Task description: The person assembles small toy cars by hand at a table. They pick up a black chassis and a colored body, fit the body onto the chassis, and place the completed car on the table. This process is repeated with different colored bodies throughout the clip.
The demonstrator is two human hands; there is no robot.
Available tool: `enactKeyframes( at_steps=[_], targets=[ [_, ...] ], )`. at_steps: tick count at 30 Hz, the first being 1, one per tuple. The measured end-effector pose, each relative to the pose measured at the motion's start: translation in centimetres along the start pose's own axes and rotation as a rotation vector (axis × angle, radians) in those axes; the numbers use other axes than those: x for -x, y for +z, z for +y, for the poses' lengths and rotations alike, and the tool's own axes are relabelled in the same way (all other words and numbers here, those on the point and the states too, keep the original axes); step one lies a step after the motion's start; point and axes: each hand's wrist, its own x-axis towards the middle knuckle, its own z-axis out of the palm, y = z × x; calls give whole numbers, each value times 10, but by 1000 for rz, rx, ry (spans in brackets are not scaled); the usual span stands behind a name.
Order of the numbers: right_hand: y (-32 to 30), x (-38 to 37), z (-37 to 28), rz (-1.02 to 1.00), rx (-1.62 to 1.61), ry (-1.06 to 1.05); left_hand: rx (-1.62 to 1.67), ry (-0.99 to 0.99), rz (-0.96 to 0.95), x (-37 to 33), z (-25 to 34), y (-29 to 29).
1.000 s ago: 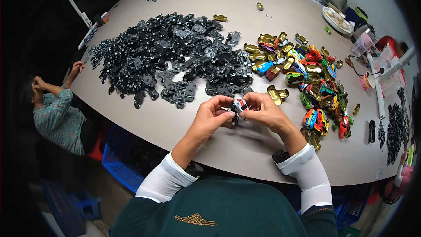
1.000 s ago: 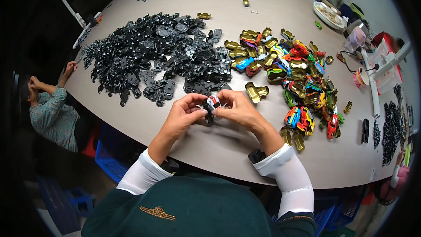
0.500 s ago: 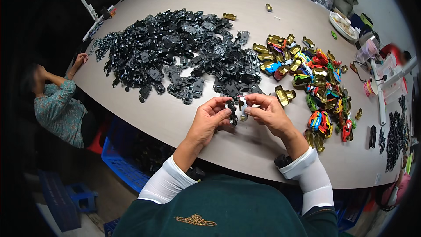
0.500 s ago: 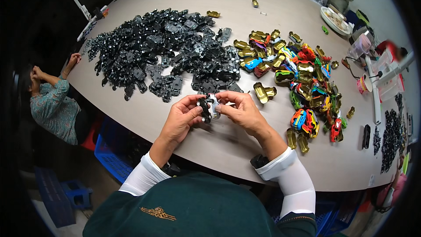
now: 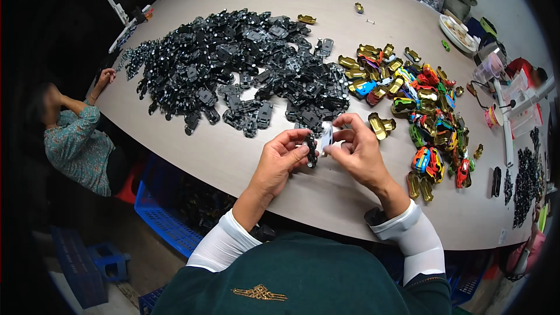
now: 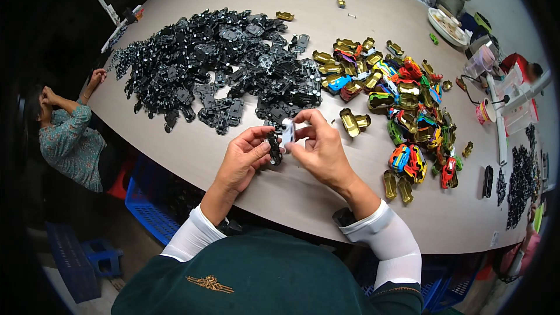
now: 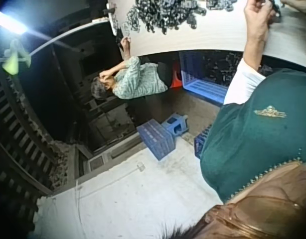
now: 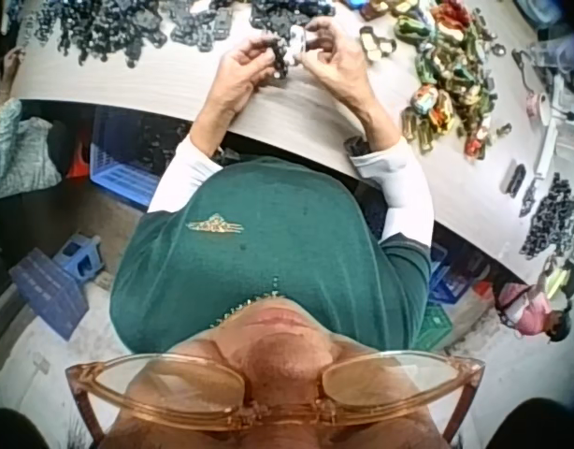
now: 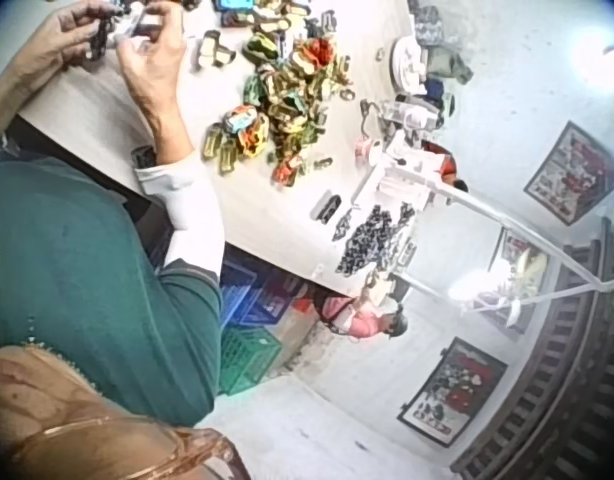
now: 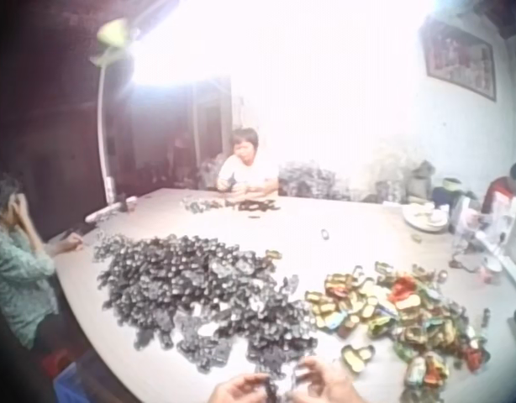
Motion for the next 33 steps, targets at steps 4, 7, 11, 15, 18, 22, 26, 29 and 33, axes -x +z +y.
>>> enactKeyframes(
  at_steps=[4,7,11,15,18,22,26,29,33],
  targets=[
    [3,6,-4,-204,282,-117,15,39,6,0,-1,-3],
    [6,6,-4,-166,329,-177,18,45,10,0,0,-2],
    [8,8,-9,-138,316,-190,-6,68,-19,0,0,-3],
    [8,8,-7,-161,326,-175,-17,60,-29,0,-1,-3],
    [9,9,-5,-140,308,-155,-6,75,-18,1,0,0],
    [9,10,-5,-100,273,-140,-17,105,16,1,0,-2],
    [11,11,-6,-106,296,-191,-17,108,-5,0,0,-4],
    [12,11,-7,-112,307,-196,-22,106,-16,0,0,-3],
    [12,11,-7,-133,319,-182,-71,151,-26,-1,-2,-2]
  ],
)
